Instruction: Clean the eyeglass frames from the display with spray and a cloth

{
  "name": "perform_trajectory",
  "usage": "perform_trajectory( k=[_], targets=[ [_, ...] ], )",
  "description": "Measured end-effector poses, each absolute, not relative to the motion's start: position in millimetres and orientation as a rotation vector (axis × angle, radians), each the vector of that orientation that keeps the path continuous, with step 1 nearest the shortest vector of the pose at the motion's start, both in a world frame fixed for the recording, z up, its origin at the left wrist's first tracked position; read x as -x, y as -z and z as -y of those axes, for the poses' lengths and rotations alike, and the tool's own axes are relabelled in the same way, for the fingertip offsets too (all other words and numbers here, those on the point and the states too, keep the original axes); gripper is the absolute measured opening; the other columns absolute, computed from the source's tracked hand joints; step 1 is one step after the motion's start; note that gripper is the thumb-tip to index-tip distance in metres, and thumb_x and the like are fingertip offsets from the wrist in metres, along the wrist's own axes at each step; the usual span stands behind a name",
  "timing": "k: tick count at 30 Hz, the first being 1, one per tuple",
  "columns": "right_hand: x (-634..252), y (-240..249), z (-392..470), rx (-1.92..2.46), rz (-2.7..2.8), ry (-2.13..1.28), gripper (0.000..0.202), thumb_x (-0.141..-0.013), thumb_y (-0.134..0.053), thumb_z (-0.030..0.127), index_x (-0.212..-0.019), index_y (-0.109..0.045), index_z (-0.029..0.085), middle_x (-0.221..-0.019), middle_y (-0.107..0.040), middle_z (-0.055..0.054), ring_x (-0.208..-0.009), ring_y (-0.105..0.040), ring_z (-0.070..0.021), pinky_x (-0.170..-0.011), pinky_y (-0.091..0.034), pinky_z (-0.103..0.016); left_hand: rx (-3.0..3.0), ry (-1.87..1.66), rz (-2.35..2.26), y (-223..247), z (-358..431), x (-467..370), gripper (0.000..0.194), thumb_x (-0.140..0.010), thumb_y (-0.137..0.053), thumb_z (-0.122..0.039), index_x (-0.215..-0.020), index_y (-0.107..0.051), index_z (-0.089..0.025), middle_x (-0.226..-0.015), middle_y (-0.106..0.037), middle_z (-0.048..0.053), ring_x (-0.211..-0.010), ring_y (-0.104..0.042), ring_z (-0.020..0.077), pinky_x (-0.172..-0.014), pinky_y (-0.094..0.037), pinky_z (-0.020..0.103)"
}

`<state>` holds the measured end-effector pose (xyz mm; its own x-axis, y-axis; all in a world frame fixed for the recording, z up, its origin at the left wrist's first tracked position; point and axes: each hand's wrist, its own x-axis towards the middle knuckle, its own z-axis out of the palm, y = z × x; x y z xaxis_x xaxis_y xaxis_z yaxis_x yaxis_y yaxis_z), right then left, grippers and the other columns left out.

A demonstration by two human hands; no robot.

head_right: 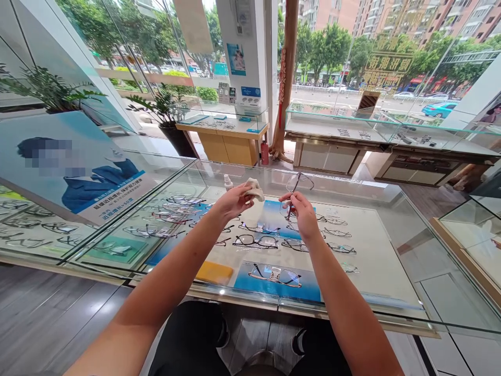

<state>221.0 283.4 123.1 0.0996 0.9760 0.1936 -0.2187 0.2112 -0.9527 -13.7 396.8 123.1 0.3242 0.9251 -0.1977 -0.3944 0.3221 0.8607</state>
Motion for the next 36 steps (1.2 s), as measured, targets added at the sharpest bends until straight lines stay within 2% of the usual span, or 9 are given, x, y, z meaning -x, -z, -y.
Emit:
perform_trajectory(
  k=[5, 10, 15, 20, 24, 27, 29, 33, 36],
  targets=[
    [-220.5, -123.9, -283.0, 0.925, 1.074, -1.102, 0.023, -0.097, -0.068, 0.048, -0.098, -0.075, 0.027, -0.111, -0.079, -0.005, -0.088, -0.064, -0.0185, -0.074, -0.048, -0.033, -0.932, -1.003, -0.995, -122.2, -396.4, 12.3, 0.005, -0.099, -0.067, -0.025, -0.099, -0.066, -0.020, -0.093, -0.074, 0.005, -0.079, -0.067, 0.0132, -0.072, -0.054, 0.026],
    [-220.7, -123.4, -283.6, 0.927, 1.085, -1.099, 0.025, -0.097, -0.068, 0.051, -0.097, -0.075, 0.026, -0.112, -0.079, -0.005, -0.088, -0.064, -0.0186, -0.074, -0.048, -0.033, -1.019, -1.004, -1.091, -122.6, -399.5, 10.5, 0.013, -0.100, -0.058, -0.026, -0.100, -0.069, -0.018, -0.100, -0.076, 0.009, -0.089, -0.071, 0.0178, -0.078, -0.056, 0.029],
    [-221.2, -122.5, -283.7, 0.922, 1.078, -1.103, 0.023, -0.098, -0.068, 0.049, -0.097, -0.076, 0.027, -0.111, -0.079, -0.004, -0.087, -0.064, -0.0180, -0.074, -0.048, -0.032, -1.119, -0.902, -1.228, -122.4, -399.2, 10.5, 0.026, -0.107, -0.055, -0.036, -0.102, -0.071, -0.016, -0.103, -0.076, 0.010, -0.093, -0.070, 0.0203, -0.081, -0.057, 0.031],
    [-221.7, -122.2, -284.0, 0.930, 1.077, -1.101, 0.024, -0.097, -0.067, 0.049, -0.098, -0.075, 0.027, -0.112, -0.079, -0.005, -0.088, -0.064, -0.0186, -0.073, -0.048, -0.033, -1.286, -0.756, -1.235, -116.5, -394.9, 12.9, 0.041, -0.109, -0.054, -0.050, -0.093, -0.071, -0.016, -0.090, -0.075, 0.009, -0.080, -0.067, 0.0180, -0.075, -0.053, 0.030],
    [-221.6, -122.0, -284.5, 0.925, 1.088, -1.101, 0.025, -0.097, -0.068, 0.050, -0.098, -0.075, 0.027, -0.112, -0.079, -0.005, -0.088, -0.064, -0.0192, -0.071, -0.048, -0.033, -1.501, -0.697, -1.313, -109.0, -396.9, 14.6, 0.044, -0.105, -0.057, -0.055, -0.079, -0.062, -0.020, -0.068, -0.061, 0.002, -0.060, -0.053, 0.0156, -0.061, -0.039, 0.029],
    [-221.0, -122.6, -284.3, 0.924, 1.083, -1.106, 0.025, -0.096, -0.069, 0.051, -0.097, -0.075, 0.027, -0.111, -0.079, -0.005, -0.088, -0.063, -0.0194, -0.070, -0.047, -0.032, -1.542, -0.699, -1.321, -107.2, -397.7, 14.9, 0.047, -0.102, -0.059, -0.058, -0.072, -0.055, -0.022, -0.062, -0.053, 0.000, -0.057, -0.047, 0.0163, -0.059, -0.034, 0.031],
    [-220.2, -123.7, -283.6, 0.923, 1.076, -1.109, 0.024, -0.096, -0.069, 0.050, -0.096, -0.075, 0.027, -0.110, -0.079, -0.005, -0.088, -0.063, -0.0192, -0.071, -0.048, -0.032, -1.558, -0.684, -1.304, -109.0, -396.2, 14.7, 0.045, -0.099, -0.061, -0.059, -0.074, -0.056, -0.022, -0.065, -0.054, 0.000, -0.059, -0.050, 0.0173, -0.060, -0.035, 0.031],
    [-217.6, -126.7, -281.7, 0.896, 1.067, -1.131, 0.024, -0.095, -0.070, 0.051, -0.095, -0.075, 0.027, -0.111, -0.079, -0.006, -0.088, -0.064, -0.0199, -0.075, -0.051, -0.034, -1.564, -0.704, -1.220, -115.1, -390.9, 13.0, 0.023, -0.086, -0.071, -0.039, -0.089, -0.056, -0.022, -0.077, -0.060, 0.000, -0.070, -0.056, 0.0176, -0.068, -0.043, 0.031],
    [-215.8, -128.7, -280.7, 0.840, 1.055, -1.176, 0.026, -0.094, -0.071, 0.053, -0.095, -0.075, 0.027, -0.111, -0.078, -0.006, -0.091, -0.066, -0.0202, -0.081, -0.055, -0.035, -1.644, -0.786, -1.023, -118.5, -385.0, 10.7, 0.020, -0.077, -0.067, -0.023, -0.091, -0.052, -0.022, -0.081, -0.058, -0.001, -0.075, -0.055, 0.0157, -0.072, -0.043, 0.030]
  ],
)
